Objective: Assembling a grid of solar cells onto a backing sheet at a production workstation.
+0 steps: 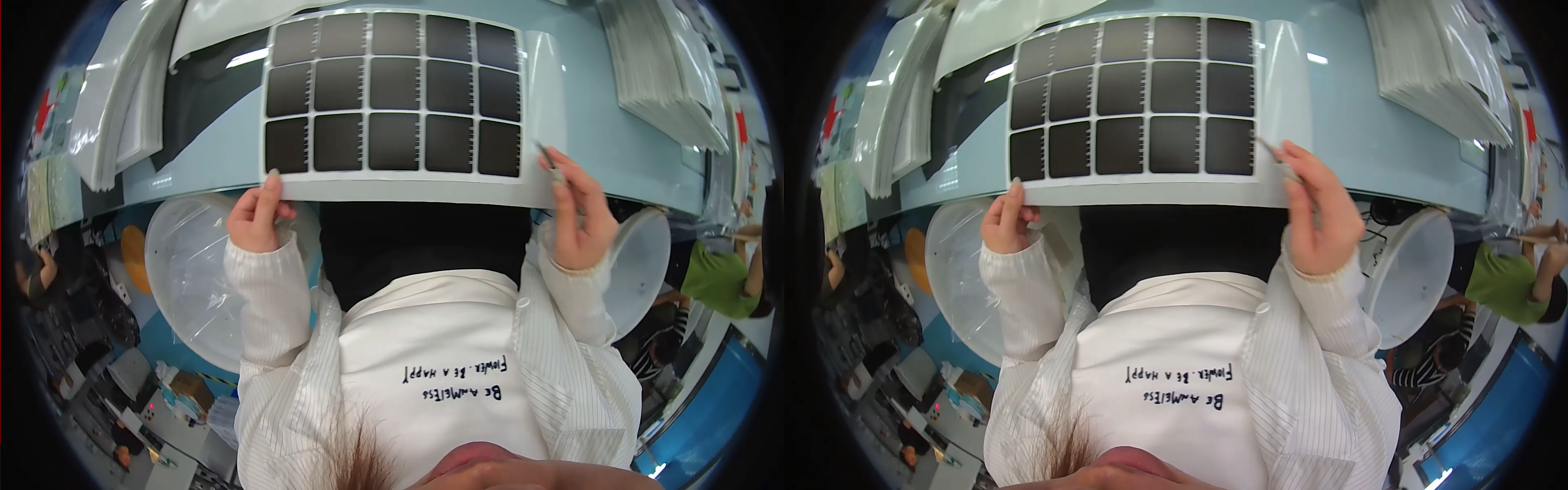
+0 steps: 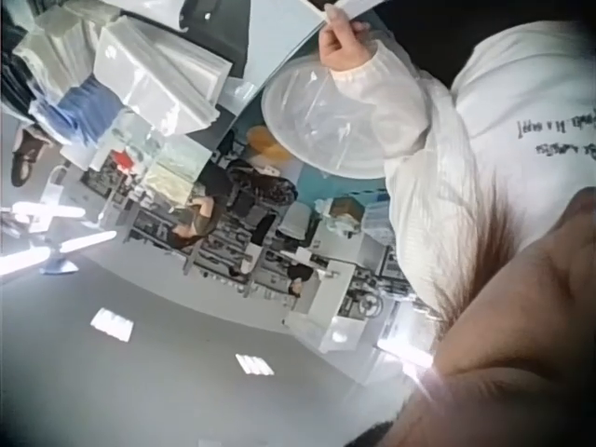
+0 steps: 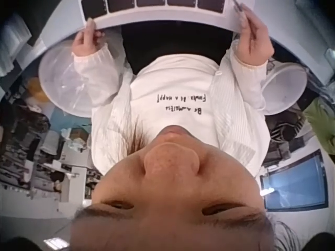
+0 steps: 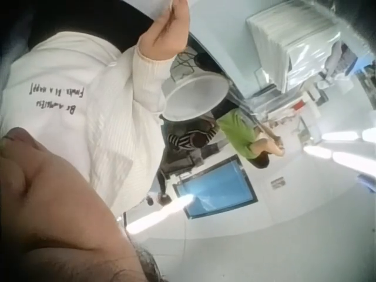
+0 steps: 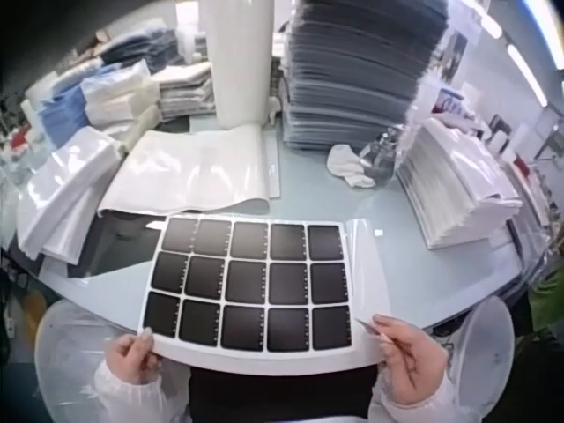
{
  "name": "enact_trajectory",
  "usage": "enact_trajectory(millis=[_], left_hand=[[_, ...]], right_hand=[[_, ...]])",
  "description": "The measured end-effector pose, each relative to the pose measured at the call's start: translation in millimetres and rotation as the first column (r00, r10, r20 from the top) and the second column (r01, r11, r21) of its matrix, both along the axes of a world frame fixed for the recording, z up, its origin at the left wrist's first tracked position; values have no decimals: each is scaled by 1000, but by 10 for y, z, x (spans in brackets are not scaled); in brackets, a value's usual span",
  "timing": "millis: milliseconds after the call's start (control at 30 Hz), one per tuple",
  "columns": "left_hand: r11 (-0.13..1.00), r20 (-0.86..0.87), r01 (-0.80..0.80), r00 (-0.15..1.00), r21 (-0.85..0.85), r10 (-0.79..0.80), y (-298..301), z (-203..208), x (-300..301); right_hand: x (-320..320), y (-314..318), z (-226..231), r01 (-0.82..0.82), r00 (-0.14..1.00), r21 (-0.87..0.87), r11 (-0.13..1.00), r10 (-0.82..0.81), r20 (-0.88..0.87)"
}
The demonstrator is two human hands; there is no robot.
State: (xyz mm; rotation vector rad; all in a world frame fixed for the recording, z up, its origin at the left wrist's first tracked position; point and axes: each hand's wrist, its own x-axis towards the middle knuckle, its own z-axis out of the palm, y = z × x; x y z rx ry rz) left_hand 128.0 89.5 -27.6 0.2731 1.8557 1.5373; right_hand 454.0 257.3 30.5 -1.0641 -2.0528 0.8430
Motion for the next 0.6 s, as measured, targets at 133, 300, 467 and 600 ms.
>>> enact_trajectory(millis=[133, 300, 467, 600], left_hand=[[999, -6, 52, 999, 5, -52, -19, -9, -21], [960, 129, 43, 988, 276, -82, -110, -58, -96], [975, 49, 91, 994, 202, -102, -131, -28, -127], [977, 52, 110, 991, 183, -121, -116, 10, -104]], right_hand=[[-6, -61, 437, -3, 1000, -36, 999, 4, 28], [-492, 45, 848, -250, 950, 170, 953, 207, 234], [-1388, -32, 696, -592, 802, 264, 761, 525, 285], [-1839, -197, 332, -644, 760, 258, 721, 563, 325]])
